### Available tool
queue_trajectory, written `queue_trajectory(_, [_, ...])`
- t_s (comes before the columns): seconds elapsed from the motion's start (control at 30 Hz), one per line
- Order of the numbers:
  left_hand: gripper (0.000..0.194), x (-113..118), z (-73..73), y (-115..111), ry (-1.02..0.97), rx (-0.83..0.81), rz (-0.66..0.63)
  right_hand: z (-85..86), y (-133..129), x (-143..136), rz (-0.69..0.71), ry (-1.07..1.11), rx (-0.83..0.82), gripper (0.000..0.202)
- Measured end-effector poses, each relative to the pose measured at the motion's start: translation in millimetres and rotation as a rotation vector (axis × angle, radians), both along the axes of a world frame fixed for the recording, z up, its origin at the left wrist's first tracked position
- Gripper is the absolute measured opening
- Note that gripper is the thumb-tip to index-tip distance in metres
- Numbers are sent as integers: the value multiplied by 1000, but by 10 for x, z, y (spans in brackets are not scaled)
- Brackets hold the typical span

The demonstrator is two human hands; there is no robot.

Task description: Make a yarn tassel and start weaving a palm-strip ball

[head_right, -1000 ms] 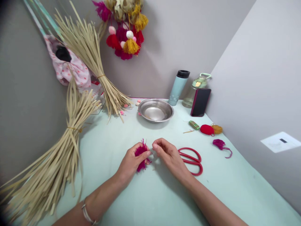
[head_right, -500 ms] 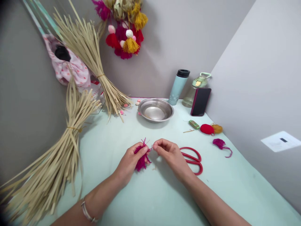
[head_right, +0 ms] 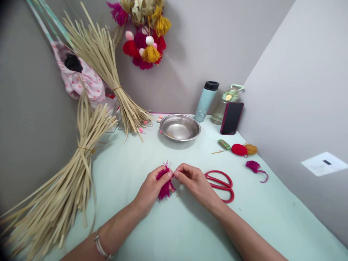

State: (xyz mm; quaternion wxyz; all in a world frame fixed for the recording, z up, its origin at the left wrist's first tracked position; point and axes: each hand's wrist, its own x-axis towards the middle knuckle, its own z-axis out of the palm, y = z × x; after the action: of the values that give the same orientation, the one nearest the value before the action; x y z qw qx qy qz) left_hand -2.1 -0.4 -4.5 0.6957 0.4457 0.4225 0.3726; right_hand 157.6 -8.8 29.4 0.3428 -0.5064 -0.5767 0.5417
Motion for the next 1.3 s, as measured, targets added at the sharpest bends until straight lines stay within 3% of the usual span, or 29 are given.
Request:
queue_trajectory(0.37, [22, -3, -8, -10, -107, -14, -23, -28, 16, 21, -63, 23, -41, 27])
queue_trajectory(0.73, [17, -16, 53, 7, -82, -75, -4, 4, 3, -9, 18, 53, -71, 23])
queue_trajectory(0.93, [21, -4, 66, 7, -124, -103, -18, -44, 9, 6, -2, 26, -48, 19])
queue_trajectory(1.13, [32, 2, 55, -8, -41, 9, -46, -17, 1, 4, -10, 31, -51, 16])
queue_trajectory(1.3, [19, -6, 75, 5, -64, -21, -18, -46, -1, -2, -7, -4, -36, 12])
